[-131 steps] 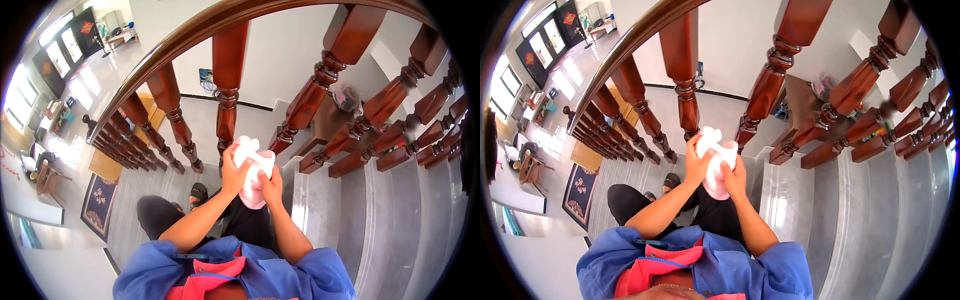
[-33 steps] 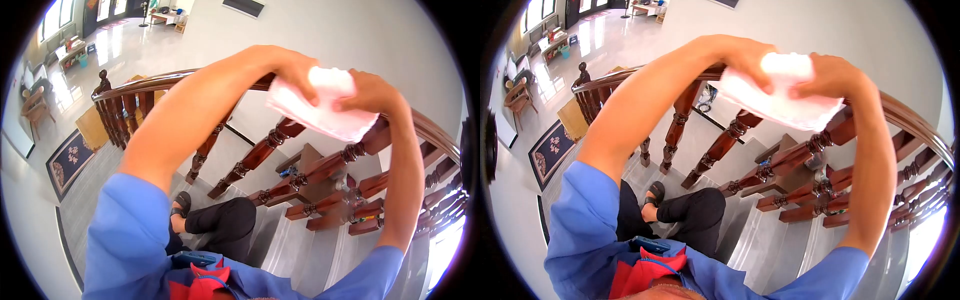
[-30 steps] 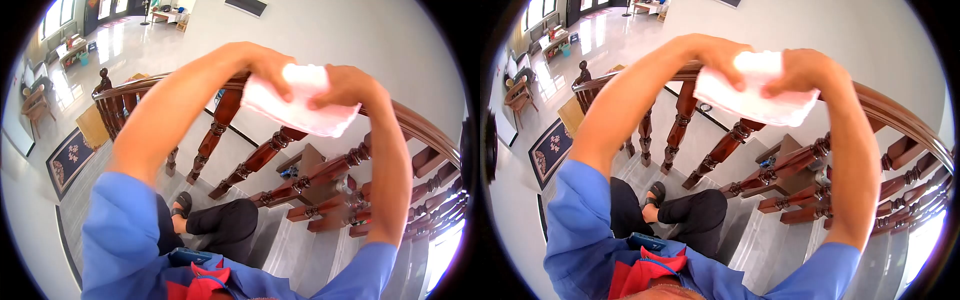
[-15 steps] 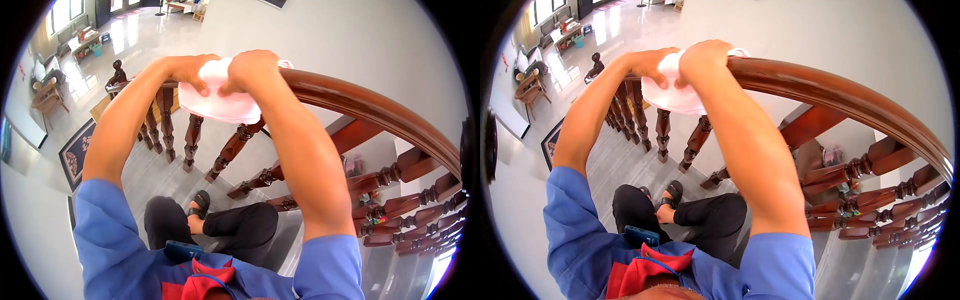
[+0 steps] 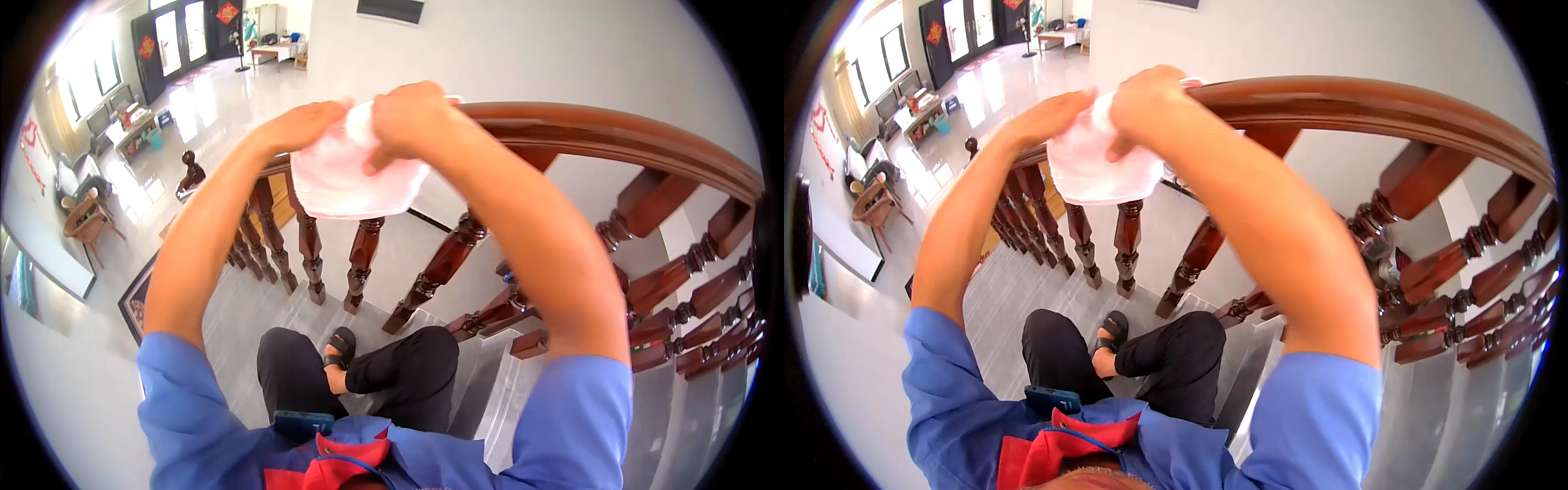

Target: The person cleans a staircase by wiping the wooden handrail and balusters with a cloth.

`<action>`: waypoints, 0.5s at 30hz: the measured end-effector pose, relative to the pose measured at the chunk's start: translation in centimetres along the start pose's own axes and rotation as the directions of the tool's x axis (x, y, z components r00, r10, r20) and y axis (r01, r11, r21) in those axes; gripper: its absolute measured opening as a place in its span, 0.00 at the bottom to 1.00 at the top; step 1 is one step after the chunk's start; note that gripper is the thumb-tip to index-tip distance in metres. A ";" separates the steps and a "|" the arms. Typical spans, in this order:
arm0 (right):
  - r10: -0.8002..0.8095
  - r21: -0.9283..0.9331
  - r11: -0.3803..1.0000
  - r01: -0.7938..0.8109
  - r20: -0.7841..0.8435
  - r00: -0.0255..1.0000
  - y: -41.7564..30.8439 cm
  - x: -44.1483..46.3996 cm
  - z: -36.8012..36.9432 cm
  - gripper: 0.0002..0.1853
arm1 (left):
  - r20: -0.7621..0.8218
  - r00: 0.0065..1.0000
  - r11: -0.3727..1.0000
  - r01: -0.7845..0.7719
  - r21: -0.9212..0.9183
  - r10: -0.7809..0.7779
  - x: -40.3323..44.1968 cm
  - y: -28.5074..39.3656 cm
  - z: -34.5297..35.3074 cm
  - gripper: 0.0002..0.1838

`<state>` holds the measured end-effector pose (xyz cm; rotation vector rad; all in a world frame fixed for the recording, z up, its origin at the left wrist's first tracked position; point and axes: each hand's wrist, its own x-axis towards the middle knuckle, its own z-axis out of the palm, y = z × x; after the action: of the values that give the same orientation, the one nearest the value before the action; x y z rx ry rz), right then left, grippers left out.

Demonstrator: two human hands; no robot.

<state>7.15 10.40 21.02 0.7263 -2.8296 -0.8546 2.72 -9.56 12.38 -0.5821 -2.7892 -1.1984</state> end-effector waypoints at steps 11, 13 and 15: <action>0.360 0.067 0.933 -0.354 -0.114 0.926 24.0 -24.2 -5.2 0.28 | -0.161 0.892 0.907 -0.410 0.098 0.421 4.1 34.0 10.7 0.42; 0.408 0.145 0.909 -0.391 -0.114 0.906 27.3 -26.6 -5.4 0.28 | -0.143 0.892 0.903 -0.425 0.058 0.429 4.2 37.9 11.4 0.41; 0.551 0.096 0.835 -0.542 -0.161 0.819 29.2 -27.0 -5.2 0.27 | -0.120 0.893 0.901 -0.431 0.042 0.433 4.6 38.7 11.5 0.40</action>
<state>20.05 41.81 42.42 -0.0341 -2.6618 -0.5856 13.54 24.41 31.93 -1.0191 -2.3795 -1.0718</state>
